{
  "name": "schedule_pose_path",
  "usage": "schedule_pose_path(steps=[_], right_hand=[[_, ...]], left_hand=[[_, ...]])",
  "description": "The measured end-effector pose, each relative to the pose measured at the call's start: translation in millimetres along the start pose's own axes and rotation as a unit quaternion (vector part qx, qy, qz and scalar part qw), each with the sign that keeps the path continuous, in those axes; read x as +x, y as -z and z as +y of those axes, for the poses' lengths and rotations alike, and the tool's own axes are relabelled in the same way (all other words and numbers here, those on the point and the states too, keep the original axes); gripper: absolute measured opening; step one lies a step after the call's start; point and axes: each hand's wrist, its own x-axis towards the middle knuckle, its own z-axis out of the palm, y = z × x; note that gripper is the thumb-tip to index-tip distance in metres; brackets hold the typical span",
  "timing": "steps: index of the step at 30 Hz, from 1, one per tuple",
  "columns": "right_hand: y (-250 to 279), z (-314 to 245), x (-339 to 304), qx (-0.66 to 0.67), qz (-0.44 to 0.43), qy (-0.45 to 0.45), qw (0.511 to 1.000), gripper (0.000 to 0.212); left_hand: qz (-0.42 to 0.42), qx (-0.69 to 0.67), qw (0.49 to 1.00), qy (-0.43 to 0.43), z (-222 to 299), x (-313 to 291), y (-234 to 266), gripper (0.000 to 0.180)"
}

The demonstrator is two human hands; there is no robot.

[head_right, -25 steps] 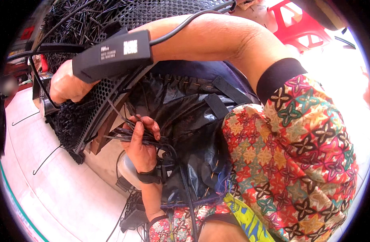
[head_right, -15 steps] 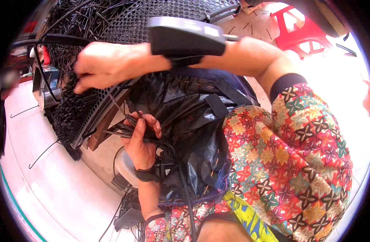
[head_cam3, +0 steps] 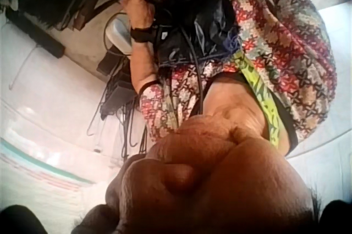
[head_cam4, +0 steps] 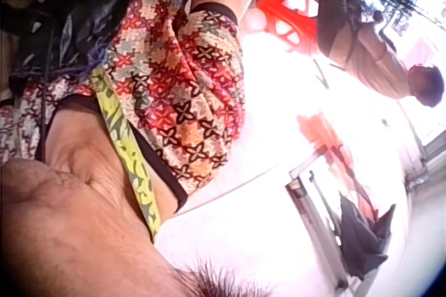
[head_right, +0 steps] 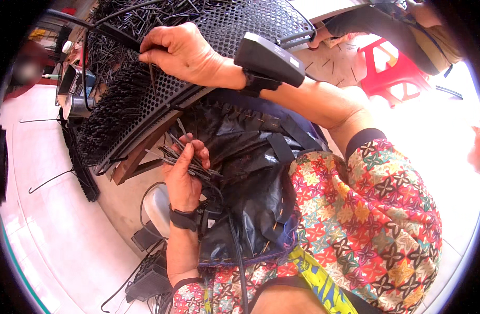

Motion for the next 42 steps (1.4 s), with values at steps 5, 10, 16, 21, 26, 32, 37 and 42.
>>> schedule_pose_path(steps=[5,10,16,21,26,32,37,42], right_hand=[[-11.3,10.7,13.5,-0.117,0.034,0.151,0.981,0.012],[-26.2,25.4,11.4,-0.132,-0.022,0.217,0.967,0.013],[-36.3,23.1,7.3,-0.259,-0.224,0.202,0.917,0.017],[-27.1,20.3,2.8,-0.219,-0.268,0.123,0.93,0.019],[-6.4,-17.6,-26.5,0.009,-0.317,-0.198,0.927,0.032],[5.8,-24.2,-67.7,0.148,-0.283,-0.352,0.88,0.023],[12.5,-15.4,-75.3,0.129,-0.253,-0.386,0.878,0.016],[24.4,-16.5,-73.5,0.159,-0.2,-0.419,0.872,0.013]], left_hand=[[0.022,-0.033,0.999,0.026,-1.7,-3.4,-0.8,0.023],[0.018,-0.052,0.998,0.042,-2.6,-3.0,-3.1,0.023],[-0.013,-0.02,0.999,0.042,2.5,0.1,-0.9,0.023],[-0.036,-0.019,0.999,0.02,2.3,6.3,-6.5,0.024],[-0.02,0.031,0.999,-0.004,5.0,5.5,-0.1,0.02],[-0.046,0.072,0.996,-0.025,1.6,7.3,-6.1,0.017],[-0.032,0.08,0.996,0.037,-2.5,8.3,-6.4,0.018],[-0.013,0.029,0.998,0.056,-8.8,10.4,0.1,0.015]])
